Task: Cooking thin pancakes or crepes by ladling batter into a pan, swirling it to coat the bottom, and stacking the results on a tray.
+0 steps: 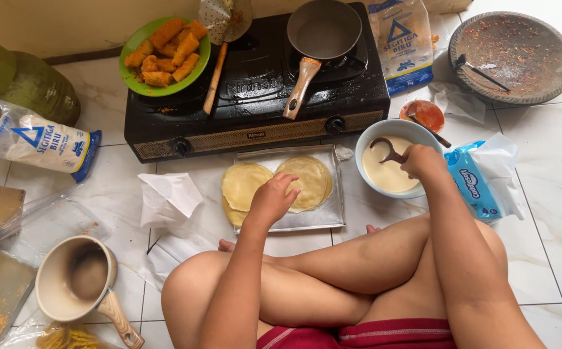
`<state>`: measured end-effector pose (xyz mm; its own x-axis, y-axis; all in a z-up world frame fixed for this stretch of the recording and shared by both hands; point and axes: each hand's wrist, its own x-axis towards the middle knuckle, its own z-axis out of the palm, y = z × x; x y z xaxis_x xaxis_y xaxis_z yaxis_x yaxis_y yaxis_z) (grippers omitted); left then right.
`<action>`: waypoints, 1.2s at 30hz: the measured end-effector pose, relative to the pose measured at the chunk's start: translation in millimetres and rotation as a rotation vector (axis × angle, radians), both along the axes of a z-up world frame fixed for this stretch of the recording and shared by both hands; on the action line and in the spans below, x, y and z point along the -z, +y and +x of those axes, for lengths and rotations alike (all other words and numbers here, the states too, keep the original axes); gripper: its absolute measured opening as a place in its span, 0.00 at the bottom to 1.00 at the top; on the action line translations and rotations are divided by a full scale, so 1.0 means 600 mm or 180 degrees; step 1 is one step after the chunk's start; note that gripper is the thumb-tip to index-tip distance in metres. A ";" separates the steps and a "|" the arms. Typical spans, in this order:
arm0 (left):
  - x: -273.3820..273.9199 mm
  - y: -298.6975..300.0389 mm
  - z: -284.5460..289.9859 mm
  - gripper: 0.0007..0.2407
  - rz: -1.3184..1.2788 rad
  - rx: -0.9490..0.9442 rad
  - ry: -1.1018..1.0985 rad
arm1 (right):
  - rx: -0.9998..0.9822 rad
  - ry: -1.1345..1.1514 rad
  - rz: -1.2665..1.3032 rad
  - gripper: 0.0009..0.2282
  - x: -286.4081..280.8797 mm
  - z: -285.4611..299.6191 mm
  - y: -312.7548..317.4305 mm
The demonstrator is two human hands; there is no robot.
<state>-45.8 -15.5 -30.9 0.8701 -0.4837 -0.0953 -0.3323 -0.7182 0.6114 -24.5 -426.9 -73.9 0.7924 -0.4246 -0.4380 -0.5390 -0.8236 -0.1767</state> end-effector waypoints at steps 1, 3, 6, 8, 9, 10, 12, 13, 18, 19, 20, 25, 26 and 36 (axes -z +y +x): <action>0.004 -0.001 0.003 0.14 -0.0004 0.0000 -0.0003 | 0.0000 -0.0003 -0.0004 0.11 -0.011 0.000 -0.005; 0.012 -0.001 0.004 0.14 -0.0026 -0.0026 -0.0046 | -0.0013 -0.0283 -0.0211 0.09 -0.032 -0.003 -0.015; 0.011 -0.005 0.001 0.14 -0.0060 -0.0008 -0.0081 | -0.0114 -0.0333 -0.0401 0.11 -0.009 -0.006 -0.051; 0.004 -0.008 0.011 0.14 -0.0050 0.0022 -0.0113 | -0.0133 -0.0382 -0.0414 0.12 -0.031 -0.004 -0.051; 0.006 -0.008 0.003 0.14 -0.0040 0.0057 -0.0089 | -0.0150 -0.0375 -0.0425 0.13 -0.036 -0.015 -0.050; 0.010 -0.006 -0.005 0.14 -0.0038 0.0047 -0.0051 | -0.0162 -0.0337 -0.0421 0.13 -0.033 -0.025 -0.044; 0.009 -0.007 0.002 0.13 0.0007 -0.0036 -0.0072 | -0.0121 -0.0533 -0.0420 0.13 -0.039 -0.021 -0.039; 0.009 -0.007 0.004 0.13 0.0004 -0.0062 -0.0087 | -0.0146 -0.0550 -0.0422 0.13 -0.037 -0.015 -0.038; 0.021 -0.002 0.005 0.13 0.0053 -0.0290 -0.0149 | -0.0039 -0.0620 -0.0635 0.11 -0.005 -0.001 -0.037; 0.021 -0.003 0.005 0.13 0.0048 -0.0309 -0.0160 | -0.0057 -0.0634 -0.0638 0.11 0.007 0.004 -0.042; 0.021 -0.003 0.005 0.12 0.0053 -0.0392 -0.0192 | -0.0086 -0.0574 -0.0686 0.11 0.019 0.009 -0.047; 0.033 -0.003 0.012 0.12 0.0048 -0.0617 -0.0298 | -0.0210 -0.0560 -0.0803 0.12 0.018 0.005 -0.026; 0.025 -0.003 0.010 0.11 0.0034 -0.0657 -0.0293 | -0.0281 -0.0545 -0.0812 0.12 0.022 0.006 -0.027; 0.013 -0.013 0.004 0.10 -0.0075 -0.0610 -0.0334 | -0.0499 -0.0504 -0.0625 0.12 -0.007 -0.010 -0.002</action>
<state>-43.3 -23.5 -38.7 0.9509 -0.3095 0.0100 -0.2537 -0.7602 0.5981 -30.3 -428.0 -69.7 0.9069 -0.3560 -0.2253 -0.3810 -0.9213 -0.0775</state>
